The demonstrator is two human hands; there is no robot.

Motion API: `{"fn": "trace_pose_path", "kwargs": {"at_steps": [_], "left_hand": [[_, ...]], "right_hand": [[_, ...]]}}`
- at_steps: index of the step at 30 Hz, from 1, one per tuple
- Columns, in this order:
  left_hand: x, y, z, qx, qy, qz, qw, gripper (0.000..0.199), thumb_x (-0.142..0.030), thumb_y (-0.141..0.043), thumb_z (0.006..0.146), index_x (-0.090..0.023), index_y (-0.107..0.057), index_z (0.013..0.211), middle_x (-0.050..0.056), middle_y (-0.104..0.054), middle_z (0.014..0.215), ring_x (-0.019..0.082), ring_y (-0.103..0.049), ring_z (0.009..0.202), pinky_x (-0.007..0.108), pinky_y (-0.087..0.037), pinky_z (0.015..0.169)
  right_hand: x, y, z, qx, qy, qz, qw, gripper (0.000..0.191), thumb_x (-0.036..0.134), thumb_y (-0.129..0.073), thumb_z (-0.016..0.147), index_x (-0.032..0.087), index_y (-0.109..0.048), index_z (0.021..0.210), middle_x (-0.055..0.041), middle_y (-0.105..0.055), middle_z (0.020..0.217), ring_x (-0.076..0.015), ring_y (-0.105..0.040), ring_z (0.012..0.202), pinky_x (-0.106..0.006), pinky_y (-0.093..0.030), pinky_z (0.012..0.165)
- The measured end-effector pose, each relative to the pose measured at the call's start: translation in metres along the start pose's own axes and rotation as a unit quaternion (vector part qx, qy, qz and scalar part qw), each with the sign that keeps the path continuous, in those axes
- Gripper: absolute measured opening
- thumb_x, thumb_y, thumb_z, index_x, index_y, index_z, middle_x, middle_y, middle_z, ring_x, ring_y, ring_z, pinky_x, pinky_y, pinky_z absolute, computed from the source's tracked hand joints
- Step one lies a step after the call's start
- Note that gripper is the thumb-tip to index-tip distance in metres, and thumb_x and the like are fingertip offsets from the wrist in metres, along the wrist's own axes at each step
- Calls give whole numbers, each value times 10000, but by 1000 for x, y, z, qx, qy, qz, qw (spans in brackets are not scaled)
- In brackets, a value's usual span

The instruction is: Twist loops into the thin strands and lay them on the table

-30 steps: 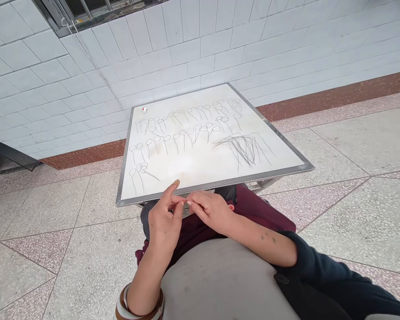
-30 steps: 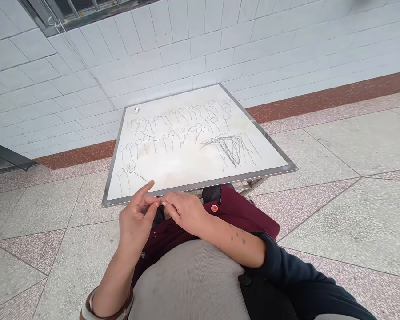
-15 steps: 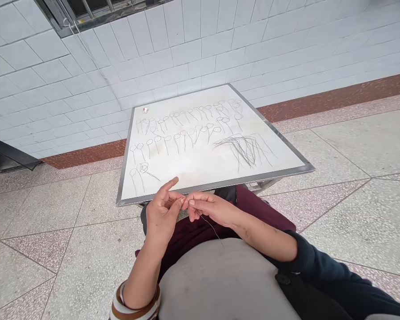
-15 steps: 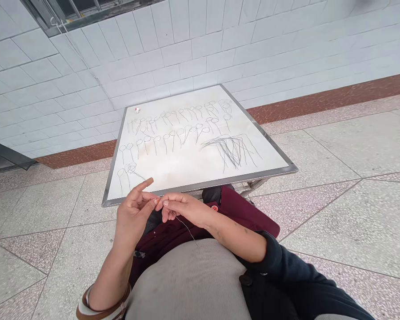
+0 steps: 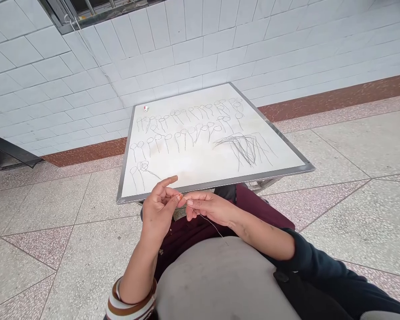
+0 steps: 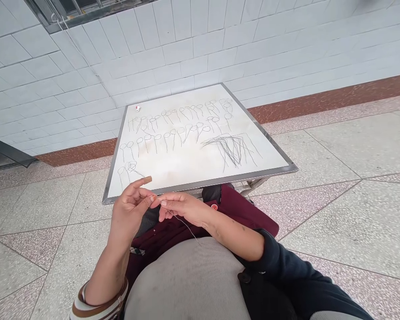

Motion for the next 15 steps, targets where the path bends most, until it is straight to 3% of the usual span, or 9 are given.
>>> {"fn": "trace_pose_path", "kwargs": {"at_steps": [8,15], "left_hand": [[-6,4,-1,12,13,31,999,489,-218,-662,806,-247,-559,1284,-15,-685,801,130,-652,738,277,-516,779],[-5,9,1,-21,-11,7,1000,422,-222,-677,804,-245,-616,1221,-19,-660,769,105,-582,700,236,-467,714]], "right_hand": [[-2,-1,2,-26,32,-64,997,281,414,-582,914,186,-697,1031,-22,-708,767,-118,-587,733,-268,-428,754],[1,-2,-3,28,-42,54,997,268,377,-587,919,166,-692,1046,-20,-656,717,-99,-587,680,-223,-404,654]]}}
Point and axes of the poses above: each hand's wrist, its own z-axis towards the middle knuckle, its own y-axis out of the back of the hand, x = y × z, the point moved 1 cm from there along z, towards the middle knuckle
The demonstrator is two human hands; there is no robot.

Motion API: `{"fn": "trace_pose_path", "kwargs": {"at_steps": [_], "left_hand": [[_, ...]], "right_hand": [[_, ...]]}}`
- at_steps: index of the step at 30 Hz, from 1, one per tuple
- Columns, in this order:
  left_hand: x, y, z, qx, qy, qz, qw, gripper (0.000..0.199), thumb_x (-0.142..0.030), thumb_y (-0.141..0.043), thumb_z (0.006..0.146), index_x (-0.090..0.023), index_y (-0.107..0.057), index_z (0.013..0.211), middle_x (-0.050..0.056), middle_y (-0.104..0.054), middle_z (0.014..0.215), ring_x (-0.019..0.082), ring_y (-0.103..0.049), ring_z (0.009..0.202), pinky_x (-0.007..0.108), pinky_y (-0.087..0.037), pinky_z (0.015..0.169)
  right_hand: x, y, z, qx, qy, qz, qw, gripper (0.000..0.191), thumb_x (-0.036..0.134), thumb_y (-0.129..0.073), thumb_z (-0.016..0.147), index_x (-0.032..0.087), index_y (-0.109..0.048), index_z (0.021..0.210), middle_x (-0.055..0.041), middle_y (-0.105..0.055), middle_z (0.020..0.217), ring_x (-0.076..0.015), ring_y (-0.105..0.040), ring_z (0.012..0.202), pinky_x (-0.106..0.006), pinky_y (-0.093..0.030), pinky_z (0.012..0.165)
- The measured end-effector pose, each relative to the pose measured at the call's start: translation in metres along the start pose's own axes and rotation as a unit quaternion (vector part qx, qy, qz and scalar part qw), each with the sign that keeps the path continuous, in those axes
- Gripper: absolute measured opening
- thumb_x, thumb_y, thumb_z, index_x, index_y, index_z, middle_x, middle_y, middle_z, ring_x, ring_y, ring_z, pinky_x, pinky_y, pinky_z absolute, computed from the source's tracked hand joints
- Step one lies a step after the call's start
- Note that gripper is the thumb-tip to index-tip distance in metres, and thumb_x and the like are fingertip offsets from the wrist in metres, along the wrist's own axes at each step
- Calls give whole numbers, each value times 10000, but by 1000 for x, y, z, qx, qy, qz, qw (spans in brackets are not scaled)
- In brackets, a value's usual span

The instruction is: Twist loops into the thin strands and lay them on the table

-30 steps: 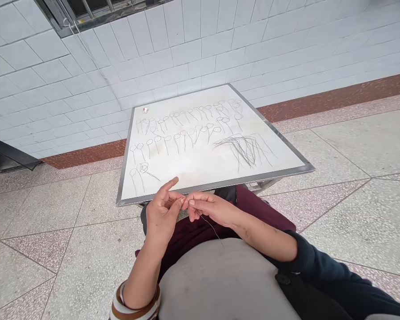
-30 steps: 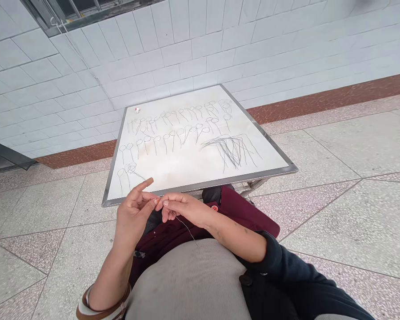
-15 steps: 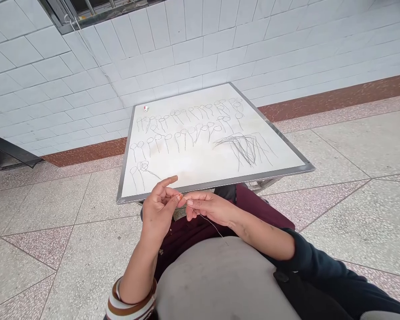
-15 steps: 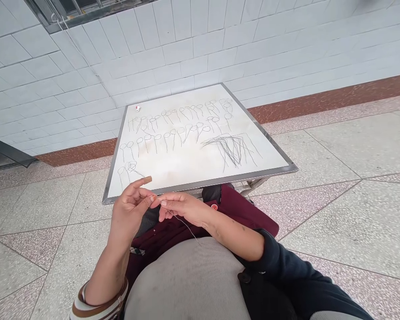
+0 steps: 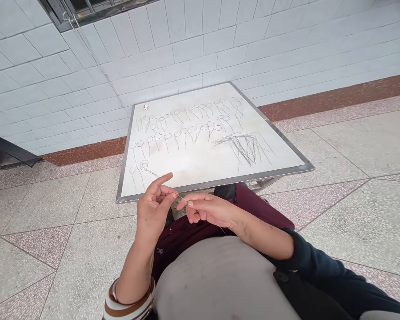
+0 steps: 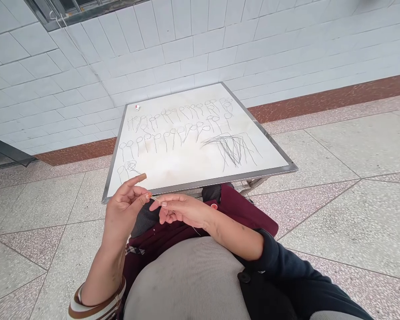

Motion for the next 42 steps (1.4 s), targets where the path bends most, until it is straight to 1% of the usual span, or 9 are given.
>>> {"fn": "trace_pose_path", "kwargs": {"at_steps": [4,10,15,20,27,32,35,38,42], "left_hand": [[1,3,0,14,5,-14,1000,418,-227,-681,801,-245,-620,1215,-13,-657,780,112,-576,724,242,-456,721],[2,4,0,27,-7,-19,999,413,-216,-684,799,-256,-626,1206,-12,-670,799,126,-594,766,257,-459,754],[0,2,0,39,0,-25,999,404,-208,-685,796,-236,-631,1195,-9,-669,786,131,-597,759,259,-458,743],[-2,2,0,45,2,-21,999,379,-190,-670,807,-237,-634,1182,-22,-657,759,115,-584,730,241,-453,723],[-2,4,-1,43,0,-14,999,376,-183,-658,820,-249,-626,1188,-26,-656,779,111,-590,745,239,-454,737],[-3,1,0,38,-4,-19,999,369,-188,-665,810,-231,-633,1175,-17,-666,776,124,-605,759,253,-466,755],[-4,0,0,48,-2,-23,999,406,-201,-672,808,-233,-616,1208,-10,-683,797,131,-618,776,259,-469,762],[-4,0,-1,60,5,-23,998,452,-217,-676,810,-234,-591,1254,6,-708,829,143,-634,804,271,-469,779],[-5,1,-2,64,3,-20,998,433,-220,-676,812,-226,-604,1238,3,-711,800,145,-637,795,272,-470,774]], "right_hand": [[-4,3,0,19,-5,33,999,231,321,-604,908,149,-692,1035,-2,-608,640,-90,-558,628,-212,-376,608],[-11,4,3,31,-21,101,994,265,350,-590,905,136,-690,1025,-6,-572,625,-98,-497,611,-209,-328,544],[-12,4,4,56,-36,141,988,212,317,-640,864,146,-692,979,7,-527,597,-88,-429,573,-187,-256,483],[-13,4,5,44,-42,136,989,207,292,-652,860,137,-706,987,10,-515,583,-81,-406,573,-176,-229,473],[-9,3,5,12,-44,99,994,230,319,-656,850,132,-705,974,3,-526,613,-81,-440,579,-178,-256,473],[-6,2,4,29,-67,165,984,200,310,-664,834,134,-692,926,23,-453,598,-68,-351,545,-149,-214,434],[-5,1,4,33,-71,188,979,172,285,-680,822,130,-689,895,39,-402,586,-58,-304,530,-135,-202,424],[-4,0,4,29,-63,185,980,164,280,-683,825,127,-686,882,45,-379,581,-57,-288,530,-132,-196,423],[-3,-1,3,28,-53,166,984,186,313,-695,824,134,-675,872,54,-359,572,-60,-255,520,-147,-176,424]]}}
Point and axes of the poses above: each hand's wrist, its own z-axis towards the middle knuckle, its own y-axis out of the back of the hand, x = y × z, the point moved 1 cm from there along z, towards the middle knuckle
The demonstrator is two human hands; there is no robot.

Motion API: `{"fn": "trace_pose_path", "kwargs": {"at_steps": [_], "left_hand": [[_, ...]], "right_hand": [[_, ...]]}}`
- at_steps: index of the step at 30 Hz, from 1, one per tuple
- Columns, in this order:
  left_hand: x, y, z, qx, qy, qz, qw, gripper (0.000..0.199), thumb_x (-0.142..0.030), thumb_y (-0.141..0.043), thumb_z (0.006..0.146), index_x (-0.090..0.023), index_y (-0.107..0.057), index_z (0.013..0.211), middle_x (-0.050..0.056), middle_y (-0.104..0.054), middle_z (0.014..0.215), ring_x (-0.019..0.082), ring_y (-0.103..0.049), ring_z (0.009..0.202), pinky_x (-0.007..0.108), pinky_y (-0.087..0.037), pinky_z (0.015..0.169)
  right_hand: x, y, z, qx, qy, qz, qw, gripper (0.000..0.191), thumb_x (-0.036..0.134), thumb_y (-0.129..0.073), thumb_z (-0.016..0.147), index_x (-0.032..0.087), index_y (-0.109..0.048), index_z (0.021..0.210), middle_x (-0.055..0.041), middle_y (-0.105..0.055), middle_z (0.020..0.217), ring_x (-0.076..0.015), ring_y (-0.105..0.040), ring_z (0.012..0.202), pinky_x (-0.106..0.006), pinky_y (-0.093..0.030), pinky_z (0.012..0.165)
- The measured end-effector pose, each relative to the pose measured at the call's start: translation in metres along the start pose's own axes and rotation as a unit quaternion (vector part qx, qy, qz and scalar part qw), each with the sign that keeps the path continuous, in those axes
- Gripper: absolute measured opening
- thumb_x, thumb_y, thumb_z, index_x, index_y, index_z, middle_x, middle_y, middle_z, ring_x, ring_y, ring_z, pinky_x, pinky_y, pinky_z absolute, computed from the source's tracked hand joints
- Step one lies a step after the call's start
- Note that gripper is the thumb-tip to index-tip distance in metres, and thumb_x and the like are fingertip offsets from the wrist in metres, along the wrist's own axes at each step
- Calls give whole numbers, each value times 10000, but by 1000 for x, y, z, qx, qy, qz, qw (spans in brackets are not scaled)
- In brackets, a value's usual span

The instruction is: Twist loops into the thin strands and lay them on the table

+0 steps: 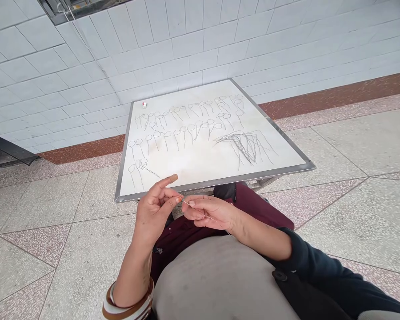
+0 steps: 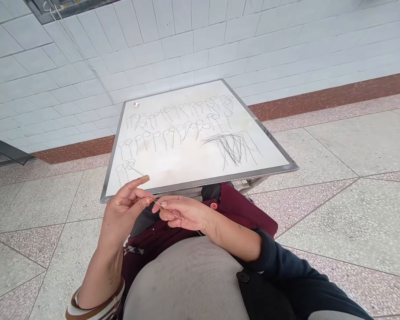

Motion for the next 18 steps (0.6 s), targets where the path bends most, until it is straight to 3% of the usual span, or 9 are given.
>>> {"fn": "trace_pose_path", "kwargs": {"at_steps": [8,18], "left_hand": [[2,0,-1,-12,-3,-3,1000,357,-225,-687,805,-232,-649,1161,-16,-689,767,130,-631,745,271,-481,776],[2,1,-2,-65,15,10,998,303,-215,-699,769,-217,-701,1071,-16,-673,735,127,-595,708,258,-473,735]], "right_hand": [[-1,0,1,-21,9,-26,999,185,315,-697,825,134,-670,848,61,-385,551,-56,-265,512,-178,-205,472],[-1,-1,3,-43,14,-72,996,193,329,-712,802,143,-670,827,59,-438,545,-55,-294,507,-200,-224,503]]}}
Point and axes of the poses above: each hand's wrist, its own z-axis towards the middle knuckle, its own y-axis out of the back of the hand, x = y × z, the point moved 1 cm from there along z, towards the middle knuckle
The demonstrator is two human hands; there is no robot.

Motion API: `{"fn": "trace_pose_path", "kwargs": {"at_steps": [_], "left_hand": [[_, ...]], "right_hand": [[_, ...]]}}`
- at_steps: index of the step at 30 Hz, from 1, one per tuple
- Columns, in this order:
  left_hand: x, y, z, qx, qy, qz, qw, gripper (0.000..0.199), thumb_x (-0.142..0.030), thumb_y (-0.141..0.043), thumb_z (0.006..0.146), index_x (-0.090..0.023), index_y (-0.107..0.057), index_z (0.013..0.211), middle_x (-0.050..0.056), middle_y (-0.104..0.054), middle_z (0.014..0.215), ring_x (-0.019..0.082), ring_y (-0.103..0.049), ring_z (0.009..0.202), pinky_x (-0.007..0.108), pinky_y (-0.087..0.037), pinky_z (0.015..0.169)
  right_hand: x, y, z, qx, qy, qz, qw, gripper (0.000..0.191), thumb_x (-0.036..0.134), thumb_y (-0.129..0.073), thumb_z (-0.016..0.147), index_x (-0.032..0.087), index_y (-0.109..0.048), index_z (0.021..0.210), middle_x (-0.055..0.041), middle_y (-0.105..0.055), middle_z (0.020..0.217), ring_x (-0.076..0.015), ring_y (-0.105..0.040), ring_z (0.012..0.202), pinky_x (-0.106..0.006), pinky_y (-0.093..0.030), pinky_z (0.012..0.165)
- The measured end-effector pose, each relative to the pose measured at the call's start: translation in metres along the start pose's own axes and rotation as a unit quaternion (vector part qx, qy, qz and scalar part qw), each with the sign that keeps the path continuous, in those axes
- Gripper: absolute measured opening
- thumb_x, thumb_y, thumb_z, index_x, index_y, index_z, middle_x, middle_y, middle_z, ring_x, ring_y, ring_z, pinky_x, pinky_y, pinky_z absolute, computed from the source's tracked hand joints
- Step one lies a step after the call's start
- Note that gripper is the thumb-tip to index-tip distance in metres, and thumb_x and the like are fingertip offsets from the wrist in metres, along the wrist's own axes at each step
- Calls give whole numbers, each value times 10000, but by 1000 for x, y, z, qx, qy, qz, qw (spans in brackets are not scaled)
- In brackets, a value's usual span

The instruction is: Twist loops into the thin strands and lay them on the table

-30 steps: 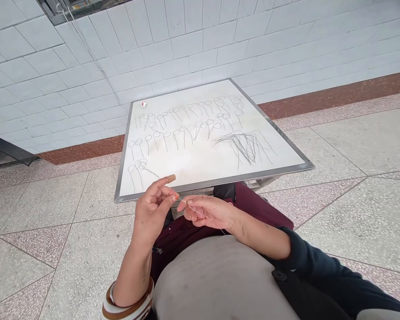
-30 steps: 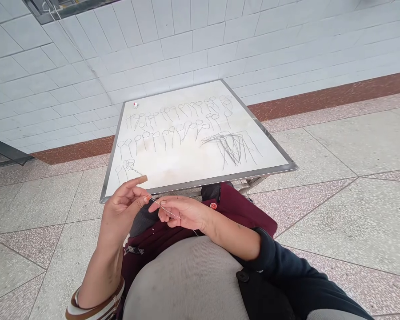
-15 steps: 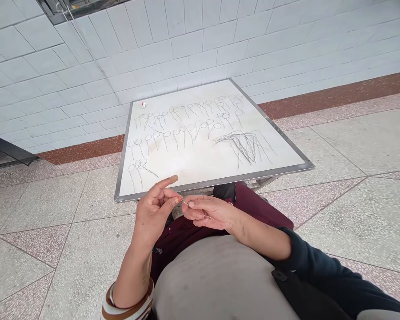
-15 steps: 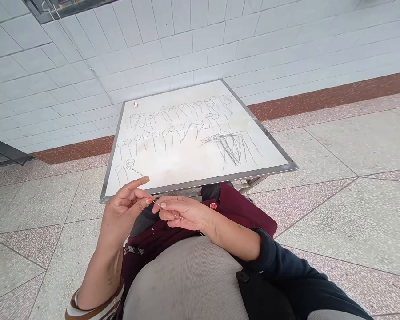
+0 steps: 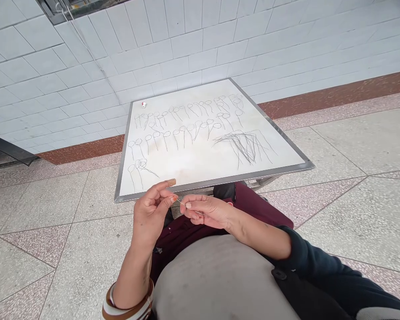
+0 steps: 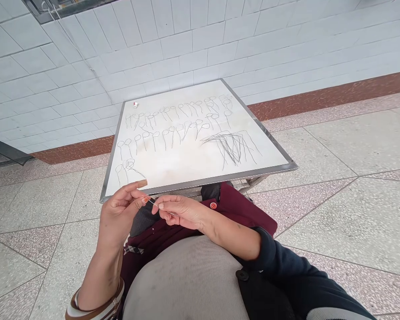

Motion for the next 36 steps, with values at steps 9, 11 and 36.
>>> {"fn": "trace_pose_path", "kwargs": {"at_steps": [9,11,36], "left_hand": [[5,5,0,-29,1,19,999,285,-208,-688,771,-212,-705,1055,-20,-662,741,119,-580,722,259,-468,762],[9,8,1,-39,-3,25,999,292,-212,-684,777,-219,-705,1067,-16,-667,761,123,-588,738,263,-468,773],[11,20,3,-99,-33,3,994,372,-253,-738,739,-231,-708,1109,-20,-641,759,105,-539,710,263,-454,785]], "right_hand": [[-4,6,0,-16,-3,-70,997,184,326,-657,832,144,-646,804,43,-467,563,-65,-349,512,-207,-216,487],[-4,7,-1,-27,2,-103,994,205,345,-644,838,147,-636,787,40,-477,566,-69,-370,512,-214,-225,492],[6,12,-30,-40,36,-288,956,300,437,-526,913,154,-624,892,21,-548,639,-114,-466,627,-267,-359,663]]}}
Point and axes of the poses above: each hand's wrist, its own z-axis towards the middle knuckle, its own y-axis out of the back of the hand, x = y × z, the point moved 1 cm from there along z, towards the middle knuckle
